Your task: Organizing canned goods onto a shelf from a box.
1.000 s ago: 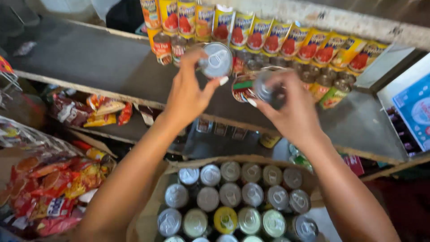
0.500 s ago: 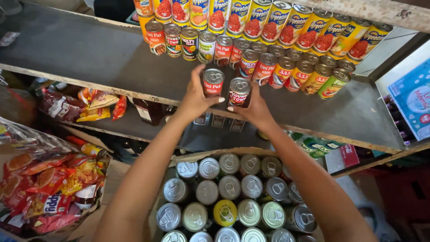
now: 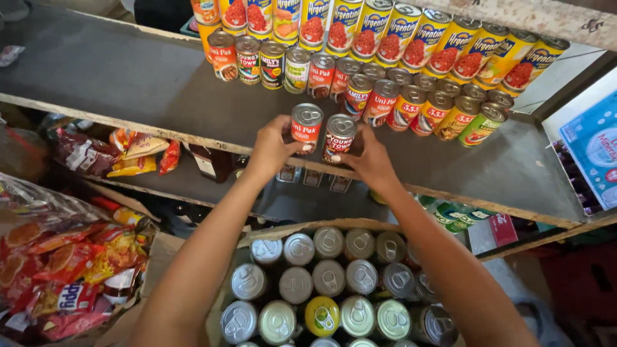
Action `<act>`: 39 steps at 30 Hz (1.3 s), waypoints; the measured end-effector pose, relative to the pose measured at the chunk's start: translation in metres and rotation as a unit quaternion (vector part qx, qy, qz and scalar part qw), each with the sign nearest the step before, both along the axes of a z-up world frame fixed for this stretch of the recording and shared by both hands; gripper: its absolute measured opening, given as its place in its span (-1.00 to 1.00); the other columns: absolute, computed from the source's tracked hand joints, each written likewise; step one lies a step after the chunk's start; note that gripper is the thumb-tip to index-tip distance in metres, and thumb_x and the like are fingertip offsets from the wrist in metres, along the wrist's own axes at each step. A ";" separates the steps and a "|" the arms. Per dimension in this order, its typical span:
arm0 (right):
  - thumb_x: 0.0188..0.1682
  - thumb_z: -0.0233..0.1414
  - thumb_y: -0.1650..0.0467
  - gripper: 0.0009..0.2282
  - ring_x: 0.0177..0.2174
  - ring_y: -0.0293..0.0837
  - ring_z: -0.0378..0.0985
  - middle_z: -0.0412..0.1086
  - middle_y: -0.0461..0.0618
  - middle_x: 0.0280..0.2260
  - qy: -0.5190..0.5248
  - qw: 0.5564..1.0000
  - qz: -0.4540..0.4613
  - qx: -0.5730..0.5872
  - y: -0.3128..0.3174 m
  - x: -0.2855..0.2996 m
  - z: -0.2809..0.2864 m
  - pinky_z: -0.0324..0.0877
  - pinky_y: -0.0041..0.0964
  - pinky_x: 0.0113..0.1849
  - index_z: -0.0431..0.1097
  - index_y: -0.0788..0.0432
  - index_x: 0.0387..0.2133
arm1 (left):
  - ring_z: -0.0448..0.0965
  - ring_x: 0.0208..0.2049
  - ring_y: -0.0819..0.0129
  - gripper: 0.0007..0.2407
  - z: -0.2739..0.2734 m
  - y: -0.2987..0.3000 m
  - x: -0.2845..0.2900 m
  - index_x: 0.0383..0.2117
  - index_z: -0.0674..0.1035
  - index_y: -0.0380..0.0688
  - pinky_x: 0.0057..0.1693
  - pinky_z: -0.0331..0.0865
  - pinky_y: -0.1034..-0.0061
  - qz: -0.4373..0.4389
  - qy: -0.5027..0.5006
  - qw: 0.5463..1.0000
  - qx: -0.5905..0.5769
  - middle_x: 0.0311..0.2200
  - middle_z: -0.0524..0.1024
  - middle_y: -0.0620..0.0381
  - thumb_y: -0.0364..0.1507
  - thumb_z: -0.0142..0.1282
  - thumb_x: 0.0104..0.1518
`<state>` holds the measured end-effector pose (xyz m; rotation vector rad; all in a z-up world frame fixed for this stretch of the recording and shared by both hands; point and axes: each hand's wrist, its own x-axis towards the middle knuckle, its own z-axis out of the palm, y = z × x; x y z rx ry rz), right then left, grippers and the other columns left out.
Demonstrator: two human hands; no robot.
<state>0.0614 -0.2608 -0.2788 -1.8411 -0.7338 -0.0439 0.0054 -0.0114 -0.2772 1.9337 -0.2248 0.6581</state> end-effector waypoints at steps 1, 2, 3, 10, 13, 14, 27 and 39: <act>-0.21 0.35 0.43 -0.49 -0.17 -0.14 0.65 0.56 0.09 -0.18 -0.019 0.997 -0.048 -0.052 0.003 -0.004 0.008 0.52 -0.24 -0.13 0.25 0.24 -0.02 | 0.70 -0.22 0.23 -0.56 0.001 -0.001 0.000 -0.16 0.53 -0.27 -0.08 0.54 0.38 0.015 0.015 1.000 0.004 -0.24 0.66 -0.03 -0.47 0.51 -0.19; -0.25 0.39 0.44 -0.50 -0.25 -0.13 0.66 0.57 0.08 -0.26 -0.038 0.989 -0.095 -0.105 0.006 -0.008 0.015 0.52 -0.23 -0.20 0.29 0.25 -0.07 | 0.71 -0.28 0.27 -0.60 0.002 -0.002 0.001 -0.24 0.56 -0.26 -0.12 0.55 0.40 0.030 0.031 0.999 0.008 -0.29 0.68 -0.01 -0.45 0.53 -0.19; -0.25 0.39 0.44 -0.50 -0.25 -0.13 0.66 0.57 0.08 -0.26 -0.042 0.989 -0.095 -0.103 0.007 -0.005 0.016 0.52 -0.23 -0.20 0.29 0.25 -0.07 | 0.71 -0.28 0.27 -0.60 0.005 -0.003 0.001 -0.24 0.56 -0.26 -0.12 0.55 0.40 0.030 0.027 0.999 0.009 -0.29 0.68 -0.01 -0.45 0.53 -0.19; -0.34 0.40 0.45 -0.43 -0.27 -0.09 0.68 0.57 0.11 -0.30 -0.042 0.992 -0.068 -0.099 0.016 0.007 0.027 0.52 -0.21 -0.24 0.27 0.25 -0.05 | 0.69 -0.38 0.20 -0.55 0.012 0.003 0.011 -0.38 0.53 -0.27 -0.21 0.52 0.34 0.074 0.049 0.995 0.052 -0.37 0.65 -0.05 -0.38 0.60 -0.33; -0.32 0.40 0.44 -0.45 -0.28 -0.07 0.68 0.56 0.13 -0.30 -0.044 0.991 -0.078 -0.100 0.023 0.019 0.021 0.52 -0.19 -0.24 0.26 0.26 -0.08 | 0.69 -0.38 0.17 -0.55 0.009 0.011 0.025 -0.38 0.52 -0.26 -0.21 0.52 0.33 0.071 0.051 0.994 0.058 -0.38 0.65 -0.05 -0.37 0.60 -0.33; -0.32 0.39 0.44 -0.46 -0.26 -0.07 0.68 0.57 0.11 -0.29 -0.046 0.992 -0.076 -0.087 0.026 0.025 0.016 0.53 -0.20 -0.24 0.25 0.27 -0.10 | 0.69 -0.37 0.16 -0.55 0.008 0.014 0.029 -0.38 0.53 -0.26 -0.20 0.52 0.33 0.069 0.049 0.995 0.060 -0.38 0.65 -0.05 -0.37 0.60 -0.33; -0.33 0.39 0.44 -0.46 -0.25 0.07 0.65 0.54 0.16 -0.28 -0.121 0.981 -0.111 -0.101 0.057 0.062 0.016 0.50 -0.08 -0.24 0.30 0.28 -0.07 | 0.71 -0.28 0.15 -0.58 -0.006 0.045 0.097 -0.31 0.55 -0.29 -0.15 0.53 0.34 0.073 0.021 0.994 0.082 -0.31 0.67 -0.09 -0.41 0.55 -0.28; -0.26 0.38 0.44 -0.45 -0.24 0.13 0.65 0.51 0.28 -0.27 -0.168 0.973 -0.155 -0.035 0.074 0.077 0.000 0.52 -0.07 -0.27 0.19 0.36 -0.09 | 0.74 -0.31 0.18 -0.61 0.002 0.037 0.092 -0.27 0.54 -0.29 -0.18 0.55 0.36 0.079 -0.002 0.996 0.047 -0.32 0.67 -0.08 -0.41 0.52 -0.15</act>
